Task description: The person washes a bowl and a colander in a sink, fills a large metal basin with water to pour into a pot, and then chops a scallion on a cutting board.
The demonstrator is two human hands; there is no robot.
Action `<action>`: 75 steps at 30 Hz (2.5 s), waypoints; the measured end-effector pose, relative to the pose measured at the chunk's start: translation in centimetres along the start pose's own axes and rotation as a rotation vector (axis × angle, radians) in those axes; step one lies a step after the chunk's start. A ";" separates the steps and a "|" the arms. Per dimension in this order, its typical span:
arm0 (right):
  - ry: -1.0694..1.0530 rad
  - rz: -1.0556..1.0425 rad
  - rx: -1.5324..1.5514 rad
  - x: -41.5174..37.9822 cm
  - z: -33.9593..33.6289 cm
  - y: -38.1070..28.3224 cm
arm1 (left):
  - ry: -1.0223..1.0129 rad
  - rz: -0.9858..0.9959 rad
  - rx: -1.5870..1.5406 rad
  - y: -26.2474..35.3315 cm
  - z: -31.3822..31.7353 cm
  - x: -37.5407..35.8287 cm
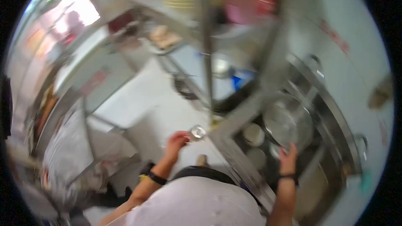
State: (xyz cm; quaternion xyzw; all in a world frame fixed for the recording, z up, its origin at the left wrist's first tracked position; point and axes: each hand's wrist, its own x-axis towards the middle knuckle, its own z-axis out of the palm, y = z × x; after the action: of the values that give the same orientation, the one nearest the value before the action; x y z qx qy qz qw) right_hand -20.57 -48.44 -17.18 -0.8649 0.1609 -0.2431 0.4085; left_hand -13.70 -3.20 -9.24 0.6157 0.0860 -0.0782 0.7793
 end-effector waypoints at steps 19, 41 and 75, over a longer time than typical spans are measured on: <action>0.263 1.209 1.229 3.9 1.6 0.8 | 0.133 -0.130 -0.245 1.6 -2.1 0.3; 0.296 1.275 1.205 3.3 1.8 1.2 | 0.134 -0.138 -0.264 1.4 -1.5 0.3; 0.305 1.307 1.260 3.8 2.1 1.7 | 0.153 -0.129 -0.300 1.4 -2.6 -0.4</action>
State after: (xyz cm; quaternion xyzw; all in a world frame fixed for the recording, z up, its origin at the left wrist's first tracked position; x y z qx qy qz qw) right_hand -16.38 -49.96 -18.57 -0.1781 0.5075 -0.1182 0.8347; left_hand -13.84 -0.37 -8.38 0.4897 0.1949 -0.0672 0.8471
